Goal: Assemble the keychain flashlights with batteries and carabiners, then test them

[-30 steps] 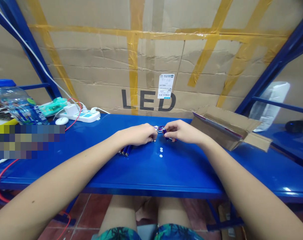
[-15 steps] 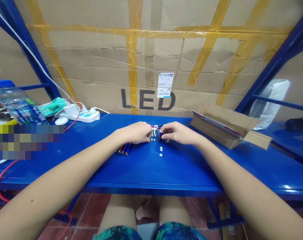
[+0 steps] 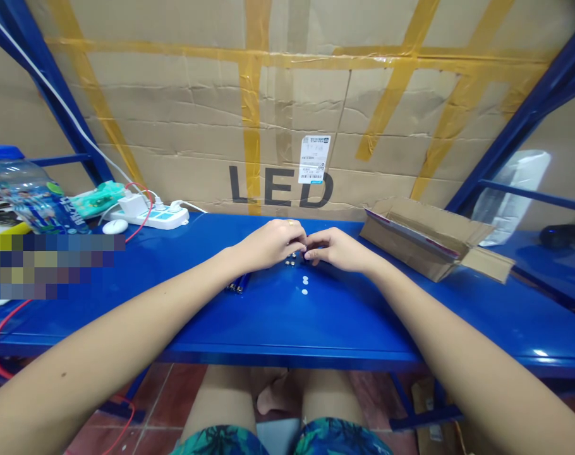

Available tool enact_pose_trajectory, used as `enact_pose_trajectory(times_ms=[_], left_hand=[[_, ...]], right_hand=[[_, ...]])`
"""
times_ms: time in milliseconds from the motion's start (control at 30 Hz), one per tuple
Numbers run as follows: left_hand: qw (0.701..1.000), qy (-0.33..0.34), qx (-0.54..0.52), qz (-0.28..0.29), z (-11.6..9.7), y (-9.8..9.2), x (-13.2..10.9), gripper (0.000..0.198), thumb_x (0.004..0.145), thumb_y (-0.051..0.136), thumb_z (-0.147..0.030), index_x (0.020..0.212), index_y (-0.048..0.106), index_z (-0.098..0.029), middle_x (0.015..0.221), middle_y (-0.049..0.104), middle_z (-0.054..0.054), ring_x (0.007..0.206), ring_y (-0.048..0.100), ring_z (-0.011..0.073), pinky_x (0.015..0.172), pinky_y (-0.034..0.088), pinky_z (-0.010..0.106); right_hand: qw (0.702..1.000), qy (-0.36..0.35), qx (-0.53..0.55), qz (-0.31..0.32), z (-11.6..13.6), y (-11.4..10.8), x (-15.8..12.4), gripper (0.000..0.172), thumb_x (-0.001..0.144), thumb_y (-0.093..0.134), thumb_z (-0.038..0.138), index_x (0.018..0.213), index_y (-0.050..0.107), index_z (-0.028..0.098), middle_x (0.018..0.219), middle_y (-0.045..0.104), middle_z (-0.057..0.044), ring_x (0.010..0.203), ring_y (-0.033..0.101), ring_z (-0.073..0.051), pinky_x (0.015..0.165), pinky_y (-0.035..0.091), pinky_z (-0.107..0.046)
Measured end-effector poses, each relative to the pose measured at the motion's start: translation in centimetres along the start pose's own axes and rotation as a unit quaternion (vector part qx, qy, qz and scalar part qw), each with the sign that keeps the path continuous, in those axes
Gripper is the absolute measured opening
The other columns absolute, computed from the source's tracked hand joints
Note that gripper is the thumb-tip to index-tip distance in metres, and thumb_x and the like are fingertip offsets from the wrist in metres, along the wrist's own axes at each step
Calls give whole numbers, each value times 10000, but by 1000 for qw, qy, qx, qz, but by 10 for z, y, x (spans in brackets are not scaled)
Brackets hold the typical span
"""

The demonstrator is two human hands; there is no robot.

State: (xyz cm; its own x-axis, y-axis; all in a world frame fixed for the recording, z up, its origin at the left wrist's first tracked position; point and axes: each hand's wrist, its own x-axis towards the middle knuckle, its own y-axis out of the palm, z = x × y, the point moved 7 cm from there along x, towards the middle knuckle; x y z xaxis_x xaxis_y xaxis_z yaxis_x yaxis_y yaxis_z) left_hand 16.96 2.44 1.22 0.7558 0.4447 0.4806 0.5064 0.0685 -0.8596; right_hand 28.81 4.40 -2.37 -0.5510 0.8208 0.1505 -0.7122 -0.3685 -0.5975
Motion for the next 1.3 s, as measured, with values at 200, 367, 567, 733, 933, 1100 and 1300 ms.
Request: enact_pose_trajectory(times_ms=[200, 367, 567, 733, 933, 1100, 1300], left_hand=[[999, 32, -17, 8, 0, -1, 0, 160, 936, 557, -190, 930, 712, -151, 932, 682, 69, 874, 635, 167, 812, 479, 293], [999, -20, 5, 34, 6, -9, 1, 140, 884, 584, -169, 907, 721, -153, 905, 708, 57, 817, 634, 160, 751, 465, 279], [975, -61, 59, 208, 17, 18, -11, 178, 857, 585, -185, 928, 744, -222, 880, 740, 37, 798, 652, 181, 697, 427, 283], [968, -70, 109, 214, 19, 26, -12, 215, 877, 553, -202, 979, 741, -222, 872, 727, 63, 783, 649, 205, 653, 400, 291], [964, -71, 139, 214, 18, 27, -11, 234, 884, 525, -182, 953, 747, -215, 862, 719, 82, 796, 656, 233, 672, 419, 308], [963, -71, 161, 206, 22, 30, -11, 226, 879, 511, -161, 909, 734, -188, 866, 716, 100, 799, 658, 250, 673, 421, 324], [960, -79, 153, 221, 21, 29, -12, 194, 862, 529, -175, 870, 722, -185, 845, 708, 90, 798, 644, 245, 650, 390, 320]], right_hand=[[1000, 24, 9, -18, 0, -2, 0, 173, 719, 673, 281, 827, 722, 155, 716, 689, -9, 645, 599, -145, 637, 475, -278], [999, 24, 0, -32, -5, -8, 0, 220, 699, 694, 275, 873, 745, 151, 721, 689, -12, 629, 565, -140, 620, 449, -282], [998, -10, -42, -43, -5, -15, 1, 223, 696, 698, 291, 862, 756, 153, 803, 701, -29, 701, 574, -161, 655, 449, -294], [999, -13, -47, -24, -3, -12, 1, 179, 704, 687, 292, 820, 739, 166, 807, 705, -21, 733, 589, -171, 703, 458, -306], [999, -10, -52, -9, -5, -8, 2, 172, 710, 675, 267, 837, 741, 173, 827, 725, -22, 764, 618, -183, 756, 469, -316], [998, -16, -54, -1, -7, -7, 2, 176, 714, 672, 260, 849, 746, 175, 842, 735, -24, 795, 635, -193, 784, 479, -318], [998, -13, -62, 8, -5, -5, 1, 163, 725, 659, 251, 846, 740, 177, 827, 731, -19, 792, 636, -192, 784, 483, -316]])
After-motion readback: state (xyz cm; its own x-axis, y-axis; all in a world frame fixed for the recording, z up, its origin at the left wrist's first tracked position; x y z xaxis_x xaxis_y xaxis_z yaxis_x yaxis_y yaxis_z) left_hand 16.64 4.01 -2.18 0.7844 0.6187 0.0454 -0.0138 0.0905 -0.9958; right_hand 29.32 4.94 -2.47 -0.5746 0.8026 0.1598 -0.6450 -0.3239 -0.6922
